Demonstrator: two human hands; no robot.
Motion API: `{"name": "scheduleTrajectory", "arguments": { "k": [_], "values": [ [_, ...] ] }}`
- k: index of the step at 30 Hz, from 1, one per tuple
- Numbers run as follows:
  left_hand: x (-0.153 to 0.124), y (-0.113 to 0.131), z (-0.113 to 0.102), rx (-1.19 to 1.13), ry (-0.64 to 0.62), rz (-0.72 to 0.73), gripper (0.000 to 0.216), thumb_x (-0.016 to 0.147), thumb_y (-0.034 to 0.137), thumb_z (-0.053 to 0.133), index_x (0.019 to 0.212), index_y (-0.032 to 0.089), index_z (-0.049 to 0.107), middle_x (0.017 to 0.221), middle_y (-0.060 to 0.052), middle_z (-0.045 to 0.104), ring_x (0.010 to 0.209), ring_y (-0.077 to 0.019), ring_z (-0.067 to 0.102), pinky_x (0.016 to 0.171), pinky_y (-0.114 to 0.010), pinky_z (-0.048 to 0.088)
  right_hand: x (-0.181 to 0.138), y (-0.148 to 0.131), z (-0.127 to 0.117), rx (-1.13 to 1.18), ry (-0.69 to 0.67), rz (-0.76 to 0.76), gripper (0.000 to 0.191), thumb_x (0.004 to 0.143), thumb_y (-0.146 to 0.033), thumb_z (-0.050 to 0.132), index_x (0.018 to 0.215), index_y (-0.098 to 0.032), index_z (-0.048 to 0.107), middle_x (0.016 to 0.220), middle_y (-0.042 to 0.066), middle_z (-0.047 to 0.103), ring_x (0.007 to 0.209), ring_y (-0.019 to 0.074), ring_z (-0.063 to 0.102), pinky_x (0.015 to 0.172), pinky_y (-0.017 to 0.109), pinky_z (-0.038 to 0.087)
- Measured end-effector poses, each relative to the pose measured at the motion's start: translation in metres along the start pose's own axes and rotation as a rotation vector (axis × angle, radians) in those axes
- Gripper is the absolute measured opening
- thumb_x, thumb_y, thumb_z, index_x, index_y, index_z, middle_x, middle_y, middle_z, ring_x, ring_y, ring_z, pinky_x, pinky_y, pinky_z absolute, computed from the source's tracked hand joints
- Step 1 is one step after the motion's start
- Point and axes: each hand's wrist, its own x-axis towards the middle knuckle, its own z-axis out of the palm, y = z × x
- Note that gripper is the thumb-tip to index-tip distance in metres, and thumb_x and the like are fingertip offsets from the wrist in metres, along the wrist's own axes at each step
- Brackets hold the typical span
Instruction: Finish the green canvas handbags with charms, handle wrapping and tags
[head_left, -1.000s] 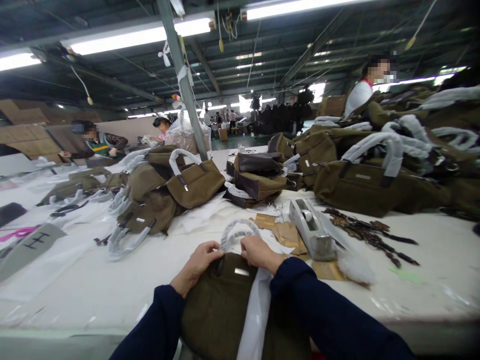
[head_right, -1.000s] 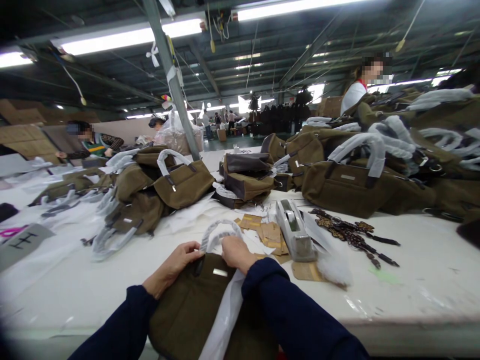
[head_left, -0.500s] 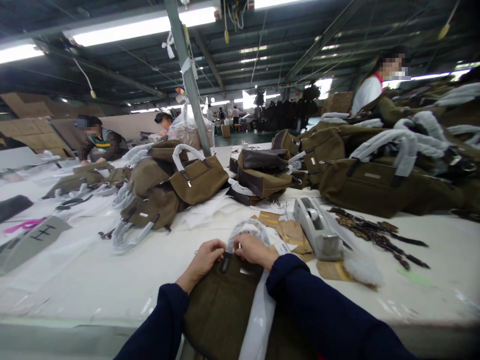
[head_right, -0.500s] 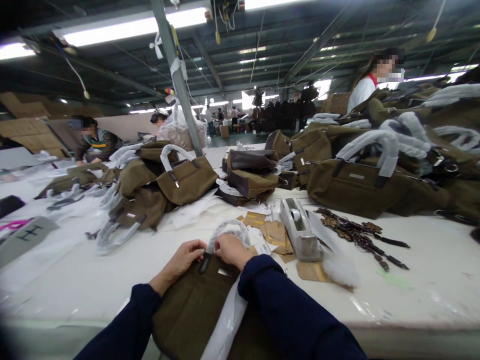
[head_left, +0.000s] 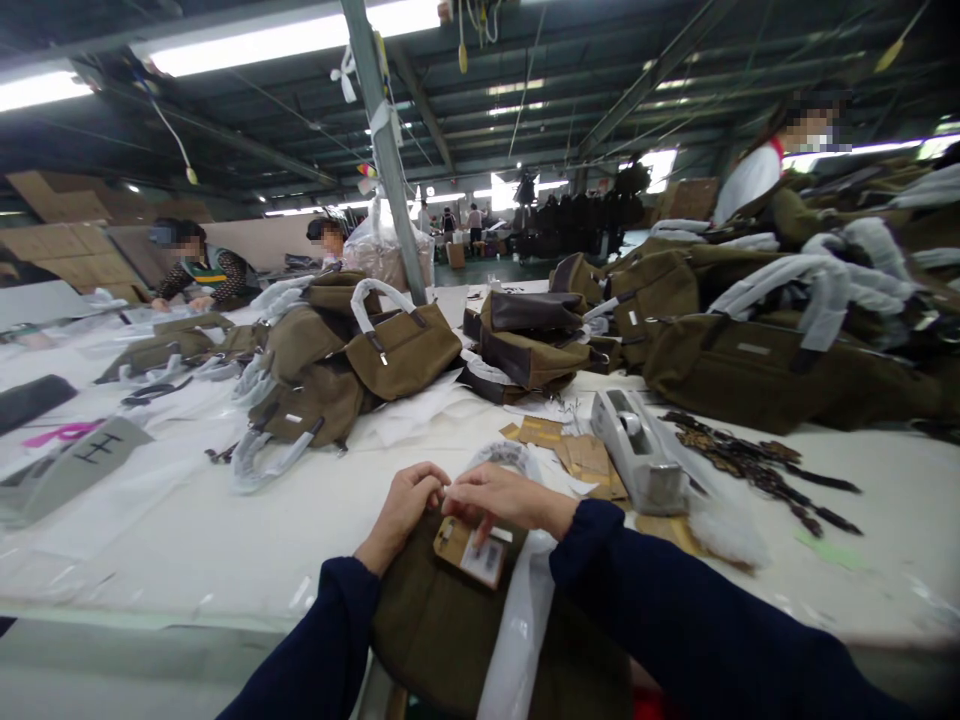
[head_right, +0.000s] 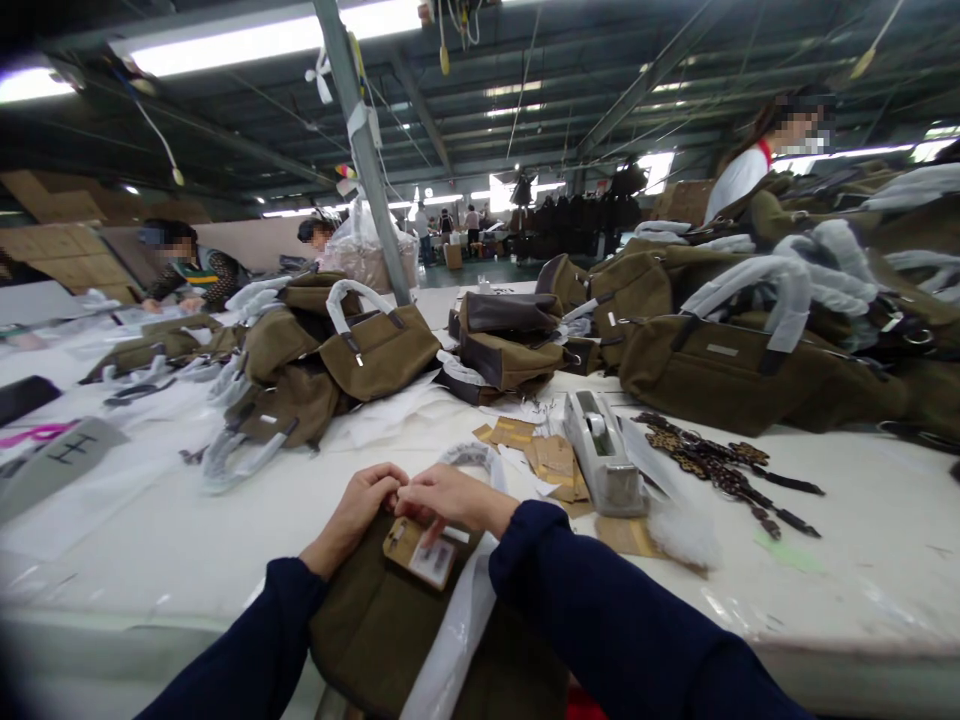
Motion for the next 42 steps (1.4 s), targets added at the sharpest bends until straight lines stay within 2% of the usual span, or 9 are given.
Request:
{"name": "scheduleTrajectory", "arguments": {
  "k": [3, 5, 8, 15, 18, 22, 28, 33, 42],
  "values": [
    [-0.005, 0.009, -0.005, 0.007, 0.022, 0.013, 0.015, 0.067, 0.021, 0.052, 0.071, 0.017, 0.066, 0.057, 0.003, 0.059, 0.051, -0.0103, 0.048, 0.052, -0.021, 0.034, 0.008, 0.02, 0.008, 0.266, 0.121, 0.023, 0.019, 0.096, -0.026, 0.047, 0.096, -0.014, 0.063, 0.092, 0.008, 0.071, 0.075, 0.0158, 0.069, 0.057, 0.022, 0.057],
    [-0.008, 0.014, -0.005, 0.016, 0.01, 0.015, 0.014, 0.068, 0.021, 0.052, 0.072, 0.017, 0.064, 0.057, 0.004, 0.057, 0.05, -0.0097, 0.046, 0.05, -0.021, 0.032, 0.013, 0.029, 0.008, 0.248, 0.216, 0.025, 0.015, 0.093, -0.022, 0.051, 0.103, -0.016, 0.06, 0.086, 0.006, 0.069, 0.068, 0.014, 0.067, 0.049, 0.019, 0.052],
    [-0.012, 0.019, -0.002, 0.025, -0.036, 0.027, 0.013, 0.069, 0.02, 0.052, 0.079, 0.019, 0.06, 0.056, 0.006, 0.055, 0.047, -0.0092, 0.044, 0.048, -0.02, 0.03, 0.017, 0.037, 0.007, 0.229, 0.298, -0.009, 0.025, 0.087, -0.015, 0.058, 0.112, -0.02, 0.06, 0.079, 0.001, 0.066, 0.059, 0.0111, 0.06, 0.041, 0.014, 0.042],
    [-0.015, 0.023, 0.006, 0.087, -0.093, 0.069, 0.016, 0.071, 0.02, 0.051, 0.087, 0.021, 0.049, 0.057, 0.009, 0.053, 0.048, -0.0097, 0.044, 0.049, -0.021, 0.033, 0.021, 0.042, 0.013, 0.299, 0.199, -0.035, 0.007, 0.086, -0.018, 0.06, 0.088, -0.016, 0.066, 0.071, 0.0, 0.067, 0.06, 0.012, 0.062, 0.047, 0.017, 0.045],
    [-0.019, 0.023, 0.005, 0.159, -0.072, 0.081, 0.018, 0.075, 0.023, 0.053, 0.092, 0.021, 0.05, 0.062, 0.008, 0.055, 0.05, -0.0112, 0.047, 0.051, -0.023, 0.035, 0.021, 0.043, 0.013, 0.329, 0.198, -0.027, 0.009, 0.086, -0.021, 0.063, 0.08, -0.015, 0.064, 0.069, 0.0, 0.067, 0.059, 0.0117, 0.061, 0.046, 0.017, 0.044],
    [-0.038, 0.026, 0.004, 0.29, -0.024, 0.113, 0.012, 0.077, 0.026, 0.063, 0.086, 0.021, 0.056, 0.07, 0.004, 0.057, 0.062, -0.0146, 0.051, 0.06, -0.026, 0.037, 0.02, 0.043, 0.011, 0.366, 0.225, -0.011, 0.009, 0.086, -0.02, 0.063, 0.078, -0.016, 0.063, 0.067, -0.001, 0.065, 0.056, 0.0105, 0.058, 0.044, 0.017, 0.043],
    [-0.069, 0.028, 0.008, 0.518, -0.106, 0.108, 0.015, 0.079, 0.023, 0.065, 0.093, 0.023, 0.059, 0.08, 0.001, 0.061, 0.07, -0.0183, 0.055, 0.065, -0.029, 0.04, 0.019, 0.047, 0.012, 0.419, 0.26, 0.037, 0.011, 0.087, -0.016, 0.061, 0.077, -0.015, 0.061, 0.067, -0.001, 0.064, 0.054, 0.0096, 0.057, 0.044, 0.017, 0.045],
    [-0.072, 0.02, 0.01, 0.745, -0.211, 0.207, 0.007, 0.081, 0.016, 0.057, 0.08, 0.023, 0.056, 0.085, -0.002, 0.06, 0.079, -0.0212, 0.056, 0.071, -0.031, 0.04, 0.02, 0.051, 0.015, 0.442, 0.257, 0.053, 0.01, 0.086, -0.016, 0.062, 0.076, -0.015, 0.061, 0.067, -0.001, 0.064, 0.054, 0.009, 0.058, 0.045, 0.016, 0.046],
    [-0.069, 0.017, 0.015, 0.835, -0.246, 0.178, 0.011, 0.087, 0.018, 0.046, 0.079, 0.023, 0.05, 0.085, -0.004, 0.059, 0.081, -0.0234, 0.056, 0.074, -0.034, 0.041, 0.022, 0.059, 0.018, 0.461, 0.29, 0.027, 0.01, 0.086, -0.014, 0.061, 0.076, -0.015, 0.061, 0.065, -0.003, 0.061, 0.05, 0.0071, 0.052, 0.04, 0.014, 0.041]
  ]
}}
